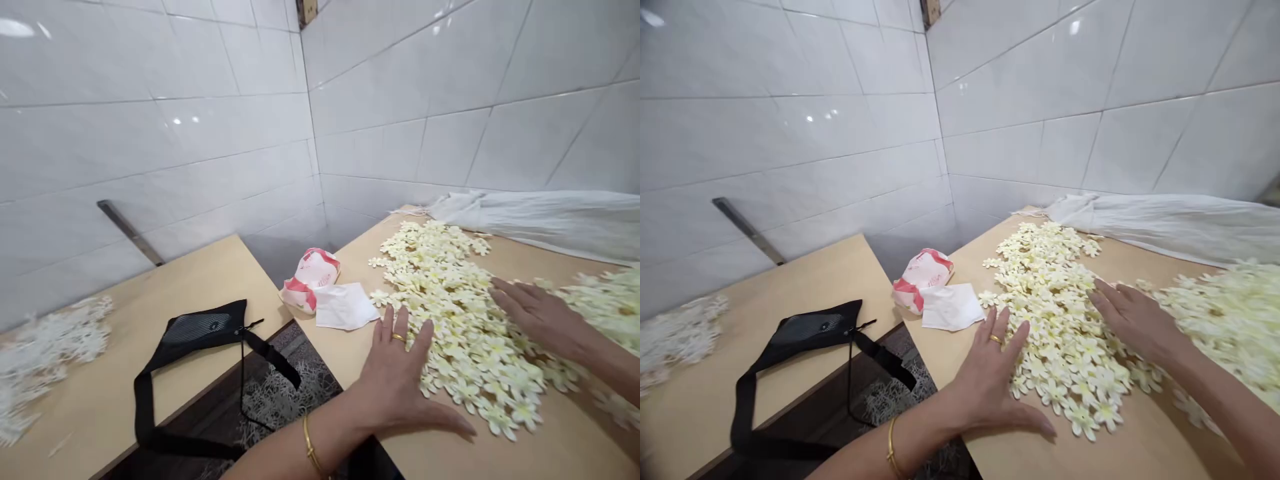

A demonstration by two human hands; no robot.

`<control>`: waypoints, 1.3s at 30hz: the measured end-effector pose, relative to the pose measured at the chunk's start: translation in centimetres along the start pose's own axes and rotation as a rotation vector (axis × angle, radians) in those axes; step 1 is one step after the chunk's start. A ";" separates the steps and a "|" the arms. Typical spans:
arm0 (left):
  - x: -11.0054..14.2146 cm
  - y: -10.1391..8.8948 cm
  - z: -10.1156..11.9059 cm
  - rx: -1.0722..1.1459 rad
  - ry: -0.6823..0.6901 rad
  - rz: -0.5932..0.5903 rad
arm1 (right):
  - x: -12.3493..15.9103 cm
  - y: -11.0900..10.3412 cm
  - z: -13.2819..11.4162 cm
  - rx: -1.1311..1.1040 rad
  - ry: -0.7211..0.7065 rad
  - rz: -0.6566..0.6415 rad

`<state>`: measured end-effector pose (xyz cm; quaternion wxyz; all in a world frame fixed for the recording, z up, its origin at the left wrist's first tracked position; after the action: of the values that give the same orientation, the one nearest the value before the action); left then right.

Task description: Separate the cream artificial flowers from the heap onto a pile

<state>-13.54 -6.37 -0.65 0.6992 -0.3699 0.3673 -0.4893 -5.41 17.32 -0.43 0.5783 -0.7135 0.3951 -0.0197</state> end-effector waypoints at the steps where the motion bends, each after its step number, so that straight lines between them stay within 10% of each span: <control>1: 0.0 -0.1 0.0 -0.003 0.004 0.020 | 0.4 0.1 0.0 -0.012 0.015 -0.044; 11: 0.3 -1.6 1.3 -0.179 0.256 0.421 | 10.2 -11.9 -3.2 0.115 -0.018 0.253; 18: -0.2 1.5 8.4 -0.220 0.509 0.233 | 17.2 -9.4 -3.8 0.376 -0.177 0.065; 24: -6.1 4.5 12.8 -0.358 0.507 0.026 | 17.7 -9.5 -0.6 0.553 -0.109 0.051; 30: -10.7 6.6 12.9 -0.493 0.415 -0.125 | 14.9 -9.2 -2.1 0.530 -0.089 0.083; 39: -8.2 4.9 11.4 -0.401 0.505 -0.015 | 11.7 -7.5 0.5 0.610 0.049 -0.040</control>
<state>-3.60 4.49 1.56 0.4956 -0.3701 0.6155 -0.4885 6.96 11.02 0.70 0.7554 -0.5141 0.3708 -0.1662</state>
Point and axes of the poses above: each hand's wrist, its own x-axis away from the middle knuckle, its own y-axis out of the palm, z = x × y, the point moved 7 cm from there along -x, towards the middle knuckle, and after that the axes turned 4 degrees about -x, right-handed, at the moved point
